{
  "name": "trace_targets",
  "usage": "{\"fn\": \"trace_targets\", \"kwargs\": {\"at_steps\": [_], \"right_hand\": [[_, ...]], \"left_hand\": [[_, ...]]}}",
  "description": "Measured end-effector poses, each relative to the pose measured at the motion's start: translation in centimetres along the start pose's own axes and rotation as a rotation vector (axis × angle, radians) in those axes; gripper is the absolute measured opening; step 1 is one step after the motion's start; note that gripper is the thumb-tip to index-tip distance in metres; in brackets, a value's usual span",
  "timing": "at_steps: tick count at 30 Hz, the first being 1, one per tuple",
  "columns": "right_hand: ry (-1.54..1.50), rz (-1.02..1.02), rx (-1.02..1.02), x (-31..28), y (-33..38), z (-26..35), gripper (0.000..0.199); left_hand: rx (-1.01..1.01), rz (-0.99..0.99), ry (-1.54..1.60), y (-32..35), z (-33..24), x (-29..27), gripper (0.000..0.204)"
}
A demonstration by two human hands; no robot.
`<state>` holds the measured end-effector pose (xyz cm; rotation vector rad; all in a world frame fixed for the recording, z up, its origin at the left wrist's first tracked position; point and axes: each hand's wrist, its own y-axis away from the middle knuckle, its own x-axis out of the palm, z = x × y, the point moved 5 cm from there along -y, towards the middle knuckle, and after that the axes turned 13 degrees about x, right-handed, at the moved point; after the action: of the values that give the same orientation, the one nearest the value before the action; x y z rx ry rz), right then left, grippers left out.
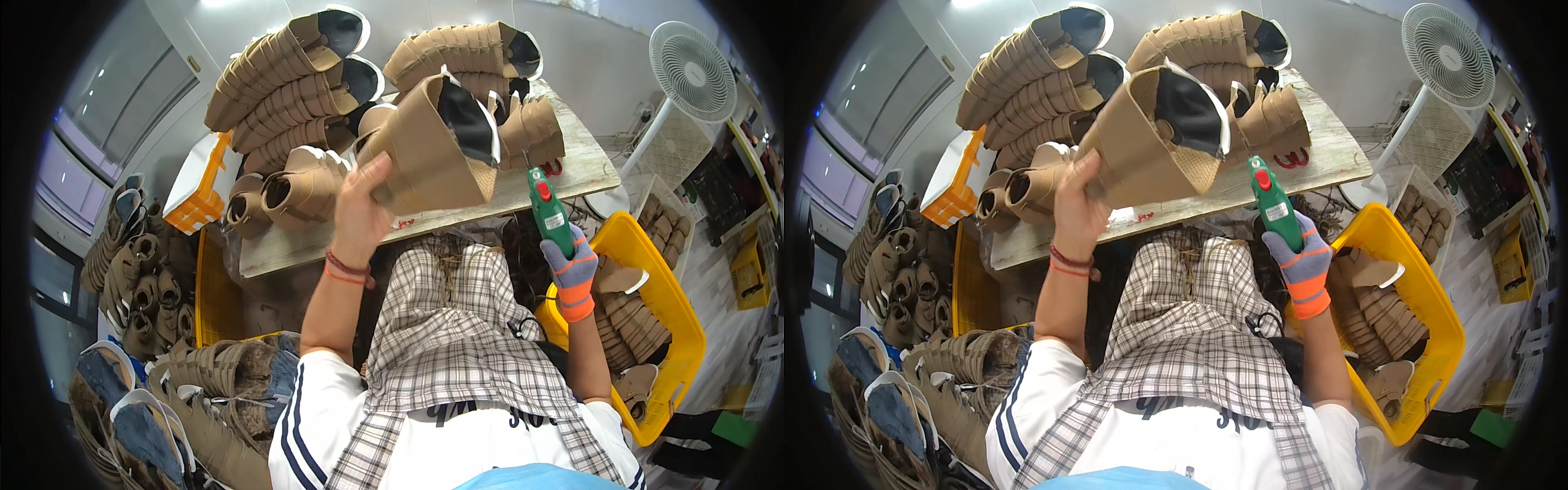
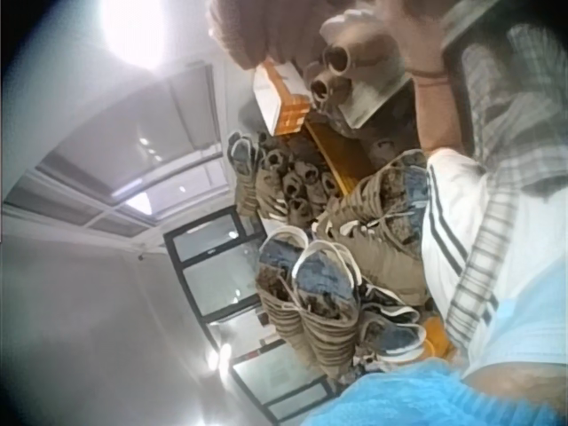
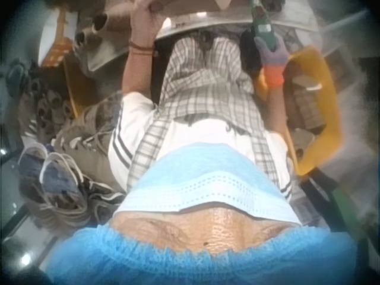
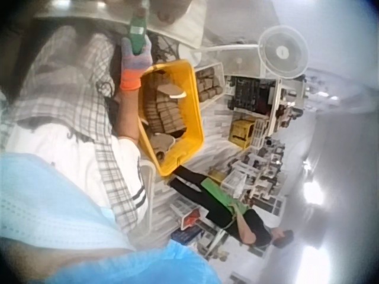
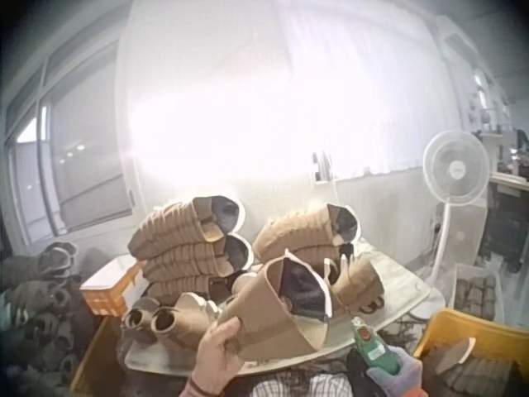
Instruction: The person sits on the floor and uses a green handheld electric trimmer to smooth the edges of brown shoe uppers. They then switch to scissors to trim the interior lining of the shoe parts. Finished pieces are placed on a nearby table.
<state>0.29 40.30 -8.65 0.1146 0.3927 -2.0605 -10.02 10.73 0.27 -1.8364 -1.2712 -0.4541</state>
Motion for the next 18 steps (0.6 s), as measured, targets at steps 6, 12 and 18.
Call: {"fn": "trace_targets", "kwargs": {"at_steps": [6, 12, 18], "right_hand": [[0.247, -0.052, -0.367, -1.0, 1.7, 0.4, 0.053], [0.435, -0.081, -0.519, -0.6, 2.2, 0.6, 0.059], [0.465, -0.086, -0.514, -0.4, 2.4, 0.4, 0.058]], "left_hand": [[-0.229, -0.152, 0.302, -3.8, 0.5, -4.5, 0.025], [-0.297, -0.262, 0.395, -4.2, 2.8, -7.0, 0.025], [-0.322, -0.312, 0.424, -4.3, 3.8, -8.2, 0.027]]}}
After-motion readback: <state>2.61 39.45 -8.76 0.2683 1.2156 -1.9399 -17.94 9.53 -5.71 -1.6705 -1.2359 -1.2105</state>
